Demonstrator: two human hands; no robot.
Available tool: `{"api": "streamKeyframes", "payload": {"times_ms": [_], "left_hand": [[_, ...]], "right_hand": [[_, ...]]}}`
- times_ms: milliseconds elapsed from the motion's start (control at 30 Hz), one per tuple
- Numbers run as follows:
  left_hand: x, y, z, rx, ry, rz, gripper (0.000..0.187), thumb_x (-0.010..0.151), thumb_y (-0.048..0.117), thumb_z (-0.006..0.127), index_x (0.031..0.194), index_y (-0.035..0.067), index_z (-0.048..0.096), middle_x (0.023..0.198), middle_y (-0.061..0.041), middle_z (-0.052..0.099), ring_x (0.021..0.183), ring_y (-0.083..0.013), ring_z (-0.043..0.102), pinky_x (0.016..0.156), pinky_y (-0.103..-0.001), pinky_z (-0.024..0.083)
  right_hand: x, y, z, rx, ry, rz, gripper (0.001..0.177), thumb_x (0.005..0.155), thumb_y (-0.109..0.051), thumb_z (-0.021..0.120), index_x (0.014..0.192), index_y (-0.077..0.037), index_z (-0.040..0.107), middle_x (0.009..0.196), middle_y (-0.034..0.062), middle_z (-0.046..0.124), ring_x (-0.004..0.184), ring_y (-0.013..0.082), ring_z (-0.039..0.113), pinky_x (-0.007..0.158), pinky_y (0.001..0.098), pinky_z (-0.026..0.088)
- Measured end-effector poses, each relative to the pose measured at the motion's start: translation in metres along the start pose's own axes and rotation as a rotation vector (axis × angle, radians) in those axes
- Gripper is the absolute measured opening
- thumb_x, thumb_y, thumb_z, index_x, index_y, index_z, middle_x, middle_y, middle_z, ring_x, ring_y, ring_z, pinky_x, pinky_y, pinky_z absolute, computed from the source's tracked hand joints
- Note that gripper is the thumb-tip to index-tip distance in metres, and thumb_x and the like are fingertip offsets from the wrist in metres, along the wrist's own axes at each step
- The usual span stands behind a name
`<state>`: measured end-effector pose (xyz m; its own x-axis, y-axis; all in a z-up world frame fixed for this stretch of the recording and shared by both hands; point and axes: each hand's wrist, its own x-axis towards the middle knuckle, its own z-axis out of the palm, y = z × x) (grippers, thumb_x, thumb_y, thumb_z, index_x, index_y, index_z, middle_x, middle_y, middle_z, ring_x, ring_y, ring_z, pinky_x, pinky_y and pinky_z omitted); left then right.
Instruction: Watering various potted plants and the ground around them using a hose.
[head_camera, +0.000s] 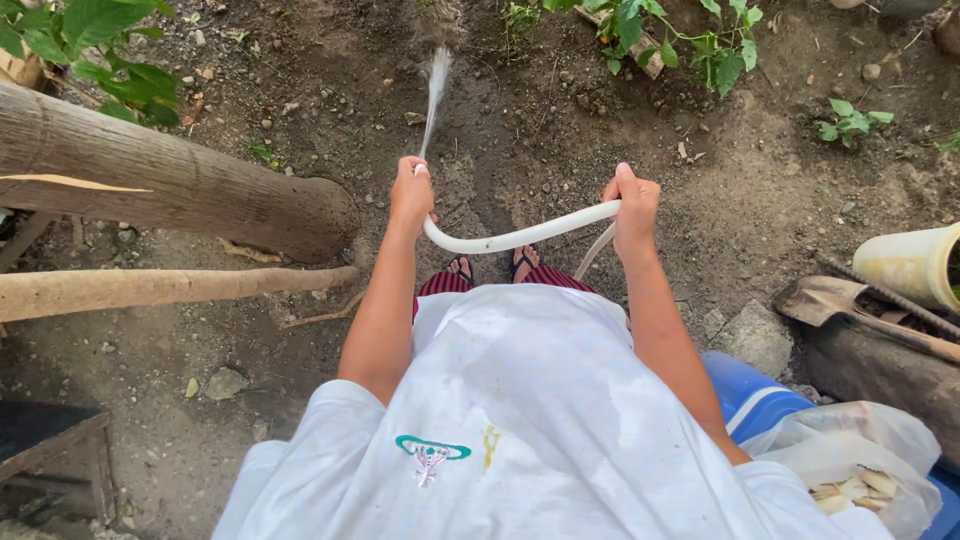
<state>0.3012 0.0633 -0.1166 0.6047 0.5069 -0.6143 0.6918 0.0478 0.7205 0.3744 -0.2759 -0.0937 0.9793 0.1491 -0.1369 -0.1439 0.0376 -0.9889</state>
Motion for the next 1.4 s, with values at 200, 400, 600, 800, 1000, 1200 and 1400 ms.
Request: {"api": "streamKeyframes", "payload": {"times_ms": [200, 400, 600, 800, 1000, 1200, 1400], "left_hand": [[-0.002, 0.008, -0.003, 0.026, 0.016, -0.014, 0.022, 0.102, 0.023, 0.044, 0.122, 0.019, 0.053, 0.075, -0.003, 0.056, 0.054, -0.0156, 0.055, 0.041, -0.037, 0.049], [0.004, 0.009, -0.004, 0.036, 0.013, -0.017, 0.022, 0.102, 0.024, 0.044, 0.122, 0.021, 0.053, 0.073, -0.002, 0.057, 0.055, -0.0156, 0.057, 0.042, -0.037, 0.051], [0.009, 0.009, -0.006, 0.011, -0.01, -0.03, 0.021, 0.103, 0.025, 0.044, 0.121, 0.021, 0.053, 0.073, -0.002, 0.055, 0.055, -0.0147, 0.055, 0.042, -0.037, 0.049], [0.008, 0.014, -0.01, -0.014, -0.041, -0.012, 0.02, 0.103, 0.024, 0.042, 0.121, 0.02, 0.051, 0.071, 0.0, 0.052, 0.053, -0.0131, 0.052, 0.041, -0.036, 0.047], [0.004, 0.024, -0.014, 0.021, -0.077, -0.02, 0.02, 0.104, 0.024, 0.04, 0.121, 0.02, 0.05, 0.071, -0.002, 0.052, 0.053, -0.0148, 0.051, 0.042, -0.037, 0.047], [0.0, 0.038, -0.018, 0.105, -0.056, -0.033, 0.021, 0.105, 0.027, 0.04, 0.121, 0.02, 0.051, 0.074, -0.004, 0.056, 0.054, -0.0183, 0.055, 0.043, -0.038, 0.048], [0.008, 0.025, -0.015, 0.149, -0.05, -0.009, 0.022, 0.105, 0.028, 0.04, 0.121, 0.019, 0.052, 0.08, -0.003, 0.059, 0.057, -0.0178, 0.058, 0.043, -0.038, 0.051]], "right_hand": [[0.0, 0.006, -0.003, 0.024, -0.013, 0.0, 0.057, 0.108, -0.034, 0.053, 0.059, -0.007, 0.055, 0.052, 0.0008, 0.048, 0.047, 0.0102, 0.038, 0.048, 0.0299, 0.026], [0.0, 0.005, -0.004, -0.004, 0.007, 0.009, 0.056, 0.108, -0.035, 0.053, 0.06, -0.007, 0.055, 0.053, 0.0005, 0.048, 0.048, 0.0103, 0.038, 0.048, 0.0301, 0.027], [-0.001, 0.004, -0.001, -0.009, 0.006, 0.008, 0.056, 0.108, -0.036, 0.053, 0.06, -0.008, 0.055, 0.053, 0.0005, 0.047, 0.048, 0.0104, 0.038, 0.049, 0.0302, 0.027], [-0.004, -0.001, 0.005, -0.019, 0.013, -0.01, 0.056, 0.108, -0.035, 0.052, 0.06, -0.008, 0.056, 0.052, 0.0003, 0.047, 0.048, 0.0103, 0.037, 0.048, 0.0299, 0.027], [-0.008, -0.005, 0.009, -0.008, 0.03, -0.008, 0.055, 0.108, -0.033, 0.052, 0.06, -0.008, 0.057, 0.052, 0.0002, 0.047, 0.047, 0.0102, 0.035, 0.048, 0.03, 0.026], [-0.01, 0.002, 0.009, -0.006, 0.066, -0.023, 0.056, 0.108, -0.033, 0.052, 0.059, -0.007, 0.056, 0.053, 0.0001, 0.047, 0.048, 0.0099, 0.037, 0.048, 0.0299, 0.026], [-0.021, 0.01, 0.012, -0.001, 0.101, -0.039, 0.057, 0.109, -0.033, 0.054, 0.059, -0.006, 0.055, 0.054, 0.0009, 0.048, 0.049, 0.0103, 0.039, 0.049, 0.0297, 0.027]]}}
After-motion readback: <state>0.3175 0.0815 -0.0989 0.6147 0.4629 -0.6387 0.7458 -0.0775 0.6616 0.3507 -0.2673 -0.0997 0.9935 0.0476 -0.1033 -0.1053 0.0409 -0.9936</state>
